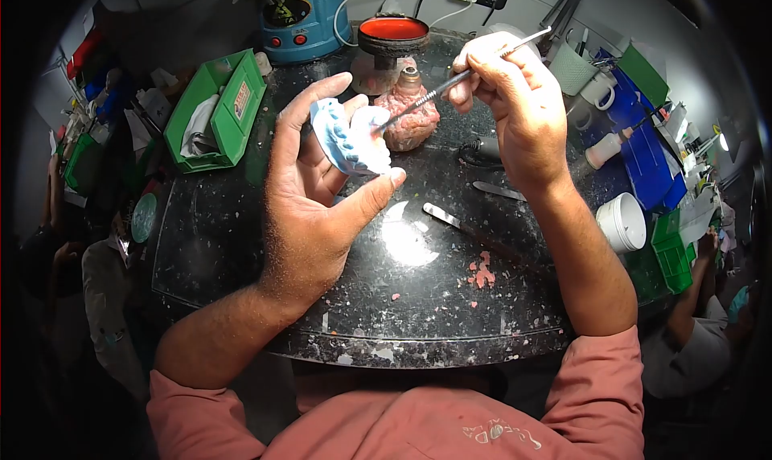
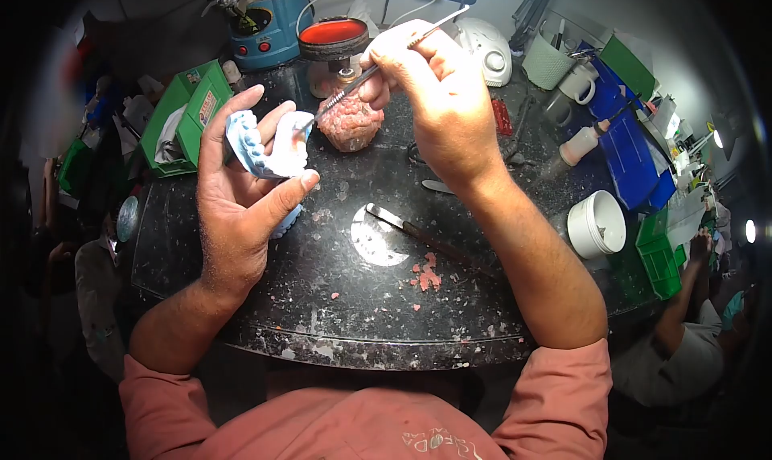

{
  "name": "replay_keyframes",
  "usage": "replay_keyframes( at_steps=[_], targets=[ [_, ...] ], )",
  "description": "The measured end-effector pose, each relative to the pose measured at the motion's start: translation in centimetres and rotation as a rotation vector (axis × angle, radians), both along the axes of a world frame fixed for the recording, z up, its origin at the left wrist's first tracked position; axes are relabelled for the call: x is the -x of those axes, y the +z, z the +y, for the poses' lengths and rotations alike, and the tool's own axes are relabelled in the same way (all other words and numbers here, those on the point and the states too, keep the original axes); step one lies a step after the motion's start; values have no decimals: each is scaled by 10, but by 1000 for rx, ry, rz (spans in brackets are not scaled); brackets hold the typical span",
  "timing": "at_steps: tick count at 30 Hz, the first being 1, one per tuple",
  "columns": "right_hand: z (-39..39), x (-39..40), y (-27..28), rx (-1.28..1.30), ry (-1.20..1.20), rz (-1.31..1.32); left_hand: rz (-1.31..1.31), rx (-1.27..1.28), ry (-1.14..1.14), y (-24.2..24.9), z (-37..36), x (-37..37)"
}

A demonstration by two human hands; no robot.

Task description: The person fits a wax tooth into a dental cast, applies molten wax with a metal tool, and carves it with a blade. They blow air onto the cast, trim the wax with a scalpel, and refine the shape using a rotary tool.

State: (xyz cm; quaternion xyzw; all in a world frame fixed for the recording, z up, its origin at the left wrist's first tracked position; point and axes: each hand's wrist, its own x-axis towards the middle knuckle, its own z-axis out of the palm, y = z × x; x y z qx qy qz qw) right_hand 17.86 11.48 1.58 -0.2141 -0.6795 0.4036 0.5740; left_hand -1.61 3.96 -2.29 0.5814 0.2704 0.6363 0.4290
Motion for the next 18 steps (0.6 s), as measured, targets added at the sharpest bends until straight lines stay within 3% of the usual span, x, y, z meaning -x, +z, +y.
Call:
replay_keyframes(
  at_steps=[18],
  targets=[
    [-4, 3, 1, -62, 18, 37, 22, -44, 18, 0, -1, 0]
  ],
)
